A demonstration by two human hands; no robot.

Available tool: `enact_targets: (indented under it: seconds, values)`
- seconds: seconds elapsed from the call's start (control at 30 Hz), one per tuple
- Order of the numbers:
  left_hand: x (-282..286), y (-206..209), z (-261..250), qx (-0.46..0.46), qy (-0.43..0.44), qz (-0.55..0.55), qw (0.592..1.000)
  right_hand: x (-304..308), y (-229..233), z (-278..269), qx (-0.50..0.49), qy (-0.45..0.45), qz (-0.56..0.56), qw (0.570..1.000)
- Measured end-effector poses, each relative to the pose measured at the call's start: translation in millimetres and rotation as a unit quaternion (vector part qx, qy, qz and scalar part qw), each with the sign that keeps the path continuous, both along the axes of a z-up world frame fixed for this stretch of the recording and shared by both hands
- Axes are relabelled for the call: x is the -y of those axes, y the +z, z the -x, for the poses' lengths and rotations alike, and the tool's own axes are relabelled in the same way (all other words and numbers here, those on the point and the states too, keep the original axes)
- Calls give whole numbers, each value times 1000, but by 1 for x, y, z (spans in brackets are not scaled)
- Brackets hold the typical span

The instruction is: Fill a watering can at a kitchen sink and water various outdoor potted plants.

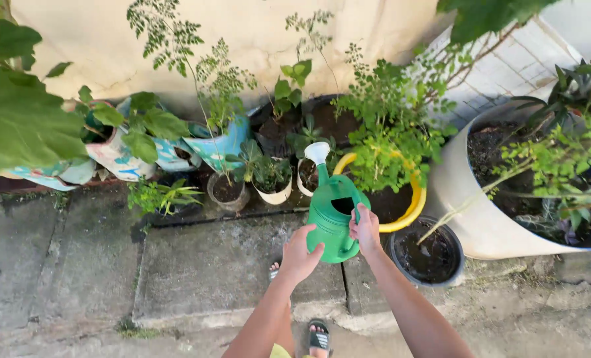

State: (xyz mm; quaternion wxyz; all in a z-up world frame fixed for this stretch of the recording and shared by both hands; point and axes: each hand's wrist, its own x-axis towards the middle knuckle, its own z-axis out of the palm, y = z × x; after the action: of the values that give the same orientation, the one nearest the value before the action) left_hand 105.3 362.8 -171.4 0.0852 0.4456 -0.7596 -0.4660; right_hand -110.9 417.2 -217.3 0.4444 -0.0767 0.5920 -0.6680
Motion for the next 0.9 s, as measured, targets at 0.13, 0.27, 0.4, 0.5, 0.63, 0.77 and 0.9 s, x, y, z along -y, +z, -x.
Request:
enact_targets:
  seconds: [0.13,0.27,0.4,0.5,0.63,0.77,0.9]
  values:
    - [-57,-7,2,-34,-44,19,998,-79,-10,6,-10,-10,-39,999]
    - [-90,-2,19,-33,-78,18,996,-136,-13,28,-40,5,-32,999]
    - [-108,-2,32,-64,-102,-1,993,-172,-21,51,-66,14,-94,993]
    - [-115,2,37,-7,-129,9,992,-184,-39,78,-106,39,-91,989]
    - [-110,7,33,-7,-128,12,992,-164,-44,115,-316,175,-235,902]
    - [-105,22,18,38,-117,-9,992,-133,-12,115,-529,308,-356,706]
    - [-100,9,19,10,-132,-5,991,-102,37,80,-544,306,-378,684]
